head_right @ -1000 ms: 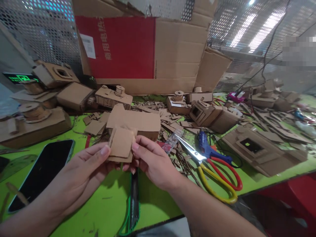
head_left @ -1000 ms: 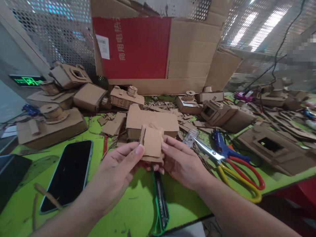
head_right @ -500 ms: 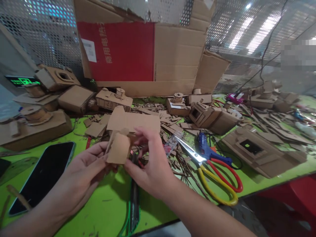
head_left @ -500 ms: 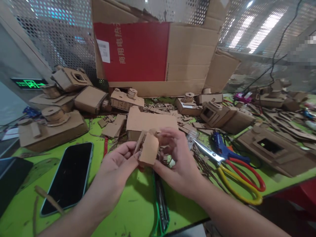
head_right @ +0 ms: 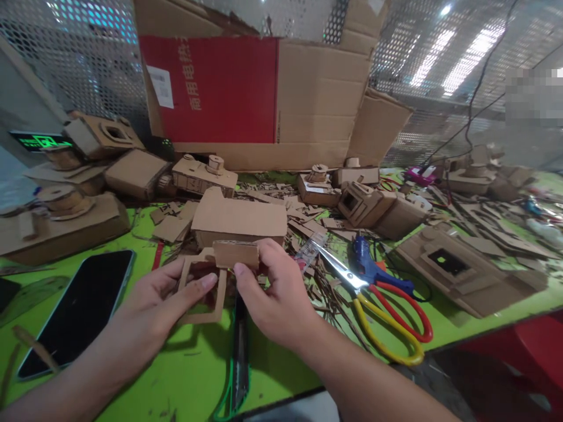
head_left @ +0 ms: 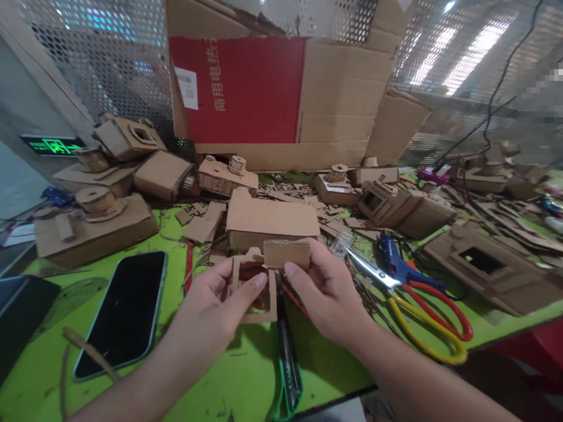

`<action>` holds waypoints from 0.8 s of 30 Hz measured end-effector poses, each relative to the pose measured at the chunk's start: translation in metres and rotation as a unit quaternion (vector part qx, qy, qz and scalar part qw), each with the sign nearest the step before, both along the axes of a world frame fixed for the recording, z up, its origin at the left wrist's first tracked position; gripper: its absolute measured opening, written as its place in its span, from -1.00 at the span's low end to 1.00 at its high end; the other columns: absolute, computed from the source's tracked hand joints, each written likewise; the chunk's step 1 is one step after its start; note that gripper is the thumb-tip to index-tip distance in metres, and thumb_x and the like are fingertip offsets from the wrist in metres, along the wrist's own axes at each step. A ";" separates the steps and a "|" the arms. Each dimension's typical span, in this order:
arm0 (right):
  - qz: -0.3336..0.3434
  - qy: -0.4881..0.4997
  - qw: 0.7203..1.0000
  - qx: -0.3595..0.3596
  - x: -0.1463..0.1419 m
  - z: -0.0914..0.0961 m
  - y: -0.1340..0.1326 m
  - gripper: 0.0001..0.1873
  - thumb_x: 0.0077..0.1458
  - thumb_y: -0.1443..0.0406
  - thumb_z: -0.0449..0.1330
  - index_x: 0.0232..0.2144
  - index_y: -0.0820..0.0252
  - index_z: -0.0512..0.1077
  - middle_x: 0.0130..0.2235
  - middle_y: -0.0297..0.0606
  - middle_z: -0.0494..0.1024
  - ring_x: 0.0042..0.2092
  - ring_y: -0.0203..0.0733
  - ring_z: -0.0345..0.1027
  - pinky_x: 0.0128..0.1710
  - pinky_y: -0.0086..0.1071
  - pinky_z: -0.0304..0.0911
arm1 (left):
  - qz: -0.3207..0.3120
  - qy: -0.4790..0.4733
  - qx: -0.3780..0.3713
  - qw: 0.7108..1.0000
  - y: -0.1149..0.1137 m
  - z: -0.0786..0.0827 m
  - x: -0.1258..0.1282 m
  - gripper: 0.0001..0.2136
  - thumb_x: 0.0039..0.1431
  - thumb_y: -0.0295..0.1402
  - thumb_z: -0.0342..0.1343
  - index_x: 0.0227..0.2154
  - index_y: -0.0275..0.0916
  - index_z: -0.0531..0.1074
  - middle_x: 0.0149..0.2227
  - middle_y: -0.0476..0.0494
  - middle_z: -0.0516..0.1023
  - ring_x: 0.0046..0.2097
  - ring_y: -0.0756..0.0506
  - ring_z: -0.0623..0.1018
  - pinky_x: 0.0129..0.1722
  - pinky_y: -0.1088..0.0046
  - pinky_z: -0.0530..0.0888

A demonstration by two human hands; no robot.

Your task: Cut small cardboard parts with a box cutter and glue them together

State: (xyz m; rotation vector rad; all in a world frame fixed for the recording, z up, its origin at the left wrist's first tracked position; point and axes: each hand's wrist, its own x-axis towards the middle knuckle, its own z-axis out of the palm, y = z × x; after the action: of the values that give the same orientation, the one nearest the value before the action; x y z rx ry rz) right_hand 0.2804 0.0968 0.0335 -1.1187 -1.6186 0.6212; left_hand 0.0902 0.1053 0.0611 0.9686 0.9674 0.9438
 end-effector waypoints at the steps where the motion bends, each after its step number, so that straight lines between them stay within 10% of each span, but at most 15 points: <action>1: 0.001 -0.006 1.000 -0.007 0.000 0.000 0.000 -0.89 0.39 0.31 0.19 -0.27 0.08 0.43 -0.24 -0.22 0.55 -0.20 -0.09 0.53 -0.23 -0.25 0.49 | -0.006 -0.006 -0.012 1.000 0.000 0.000 0.000 -0.66 -0.10 -0.26 0.63 -0.23 -0.13 0.72 -0.29 -0.06 0.77 -0.30 -0.08 0.68 -0.17 0.47 0.65; 24: 0.006 -0.269 0.923 0.275 0.013 -0.002 -0.003 -0.65 0.41 0.52 0.15 0.13 0.33 0.59 -0.01 0.12 0.69 -0.01 -0.01 0.66 0.00 -0.23 0.67 | 0.016 0.027 -0.079 0.996 0.011 0.003 -0.010 -0.54 -0.11 0.03 0.59 -0.26 -0.21 0.72 -0.26 -0.20 0.76 -0.32 -0.08 0.66 -0.33 0.48 0.62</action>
State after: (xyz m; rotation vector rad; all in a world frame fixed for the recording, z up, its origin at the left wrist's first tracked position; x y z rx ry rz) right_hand 0.2936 0.0943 0.0317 -0.8870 -2.0885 -0.1731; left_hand 0.0806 0.1165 0.0639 0.8516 1.0886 0.8571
